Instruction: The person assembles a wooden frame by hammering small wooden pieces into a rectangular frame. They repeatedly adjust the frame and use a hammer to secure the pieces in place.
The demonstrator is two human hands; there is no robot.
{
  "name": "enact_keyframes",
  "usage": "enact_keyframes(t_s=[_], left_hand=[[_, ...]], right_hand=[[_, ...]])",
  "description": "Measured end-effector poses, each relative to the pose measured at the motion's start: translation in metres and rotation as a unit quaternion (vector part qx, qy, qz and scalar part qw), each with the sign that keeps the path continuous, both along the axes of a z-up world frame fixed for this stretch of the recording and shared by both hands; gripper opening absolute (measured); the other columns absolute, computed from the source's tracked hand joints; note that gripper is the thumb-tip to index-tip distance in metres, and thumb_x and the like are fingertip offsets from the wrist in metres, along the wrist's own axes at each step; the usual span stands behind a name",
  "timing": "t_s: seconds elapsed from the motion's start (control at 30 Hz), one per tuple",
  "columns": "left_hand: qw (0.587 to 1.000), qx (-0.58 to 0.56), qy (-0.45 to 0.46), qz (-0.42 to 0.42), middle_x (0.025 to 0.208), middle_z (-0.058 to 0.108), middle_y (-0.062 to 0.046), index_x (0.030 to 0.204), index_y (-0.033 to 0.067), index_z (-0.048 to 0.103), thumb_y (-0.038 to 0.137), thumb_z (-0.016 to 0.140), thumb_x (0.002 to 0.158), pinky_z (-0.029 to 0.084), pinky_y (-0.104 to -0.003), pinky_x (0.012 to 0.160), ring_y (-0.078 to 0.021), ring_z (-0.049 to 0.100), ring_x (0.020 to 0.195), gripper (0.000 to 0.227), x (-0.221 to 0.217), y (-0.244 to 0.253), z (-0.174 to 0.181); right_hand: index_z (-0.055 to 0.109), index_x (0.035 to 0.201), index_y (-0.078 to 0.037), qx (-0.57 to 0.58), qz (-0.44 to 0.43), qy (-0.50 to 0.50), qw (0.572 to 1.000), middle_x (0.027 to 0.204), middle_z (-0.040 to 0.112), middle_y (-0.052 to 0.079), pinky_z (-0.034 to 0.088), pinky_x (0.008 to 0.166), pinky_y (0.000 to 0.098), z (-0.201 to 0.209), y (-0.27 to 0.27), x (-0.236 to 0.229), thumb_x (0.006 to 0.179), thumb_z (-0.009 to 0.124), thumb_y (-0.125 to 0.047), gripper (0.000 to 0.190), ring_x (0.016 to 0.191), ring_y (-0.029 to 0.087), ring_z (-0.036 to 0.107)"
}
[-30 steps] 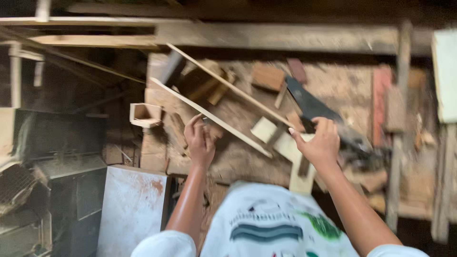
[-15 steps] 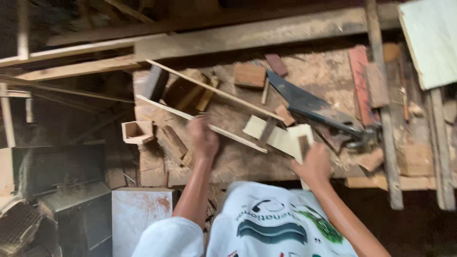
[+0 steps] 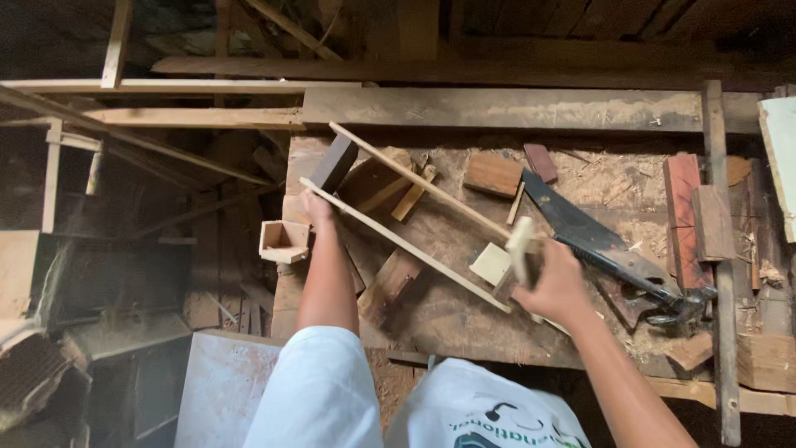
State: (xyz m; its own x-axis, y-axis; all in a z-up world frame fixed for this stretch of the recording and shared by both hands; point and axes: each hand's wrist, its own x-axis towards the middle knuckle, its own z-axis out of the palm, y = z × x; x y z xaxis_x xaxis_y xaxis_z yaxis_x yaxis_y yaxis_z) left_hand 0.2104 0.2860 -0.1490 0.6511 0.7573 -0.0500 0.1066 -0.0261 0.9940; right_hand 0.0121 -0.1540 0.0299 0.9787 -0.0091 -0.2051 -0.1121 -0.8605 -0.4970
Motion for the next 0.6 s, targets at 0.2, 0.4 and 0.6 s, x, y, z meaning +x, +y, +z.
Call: enact_keyframes(t_s=[0.2,0.4,0.6], left_hand=[[0.974,-0.158,-0.154,0.045,0.096,0.056,-0.008,0.096,0.0049,0.052,0.024,0.042,0.104,0.047,-0.039,0.086,-0.0205,0.054,0.089,0.023,0.015,-0.025,0.006],[0.961,-0.181,-0.195,-0.081,0.097,0.048,-0.006,0.097,0.007,0.047,0.029,0.041,0.112,0.042,-0.037,0.087,-0.0198,0.048,0.09,0.027,-0.017,-0.052,0.042],[0.956,-0.275,-0.044,-0.091,0.108,0.059,-0.004,0.109,0.013,0.052,0.034,0.033,0.103,0.052,-0.04,0.089,-0.0189,0.062,0.1,0.029,-0.036,-0.075,0.049]], right_hand=[[0.037,0.142,0.002,-0.035,-0.011,0.005,0.999,0.131,0.049,0.025,0.043,0.101,0.0527,-0.032,0.051,0.054,0.067,0.086,-0.029,0.095,0.12,0.041,0.052],[0.046,0.133,-0.002,0.033,-0.07,-0.154,0.985,0.121,0.06,0.023,0.048,0.098,0.0483,-0.069,0.026,0.053,0.065,0.087,-0.022,0.082,0.114,0.041,0.06],[0.046,0.135,-0.001,0.055,-0.165,-0.238,0.956,0.119,0.06,0.023,0.052,0.089,0.0479,-0.07,0.013,0.032,0.067,0.089,-0.022,0.083,0.107,0.043,0.063]])
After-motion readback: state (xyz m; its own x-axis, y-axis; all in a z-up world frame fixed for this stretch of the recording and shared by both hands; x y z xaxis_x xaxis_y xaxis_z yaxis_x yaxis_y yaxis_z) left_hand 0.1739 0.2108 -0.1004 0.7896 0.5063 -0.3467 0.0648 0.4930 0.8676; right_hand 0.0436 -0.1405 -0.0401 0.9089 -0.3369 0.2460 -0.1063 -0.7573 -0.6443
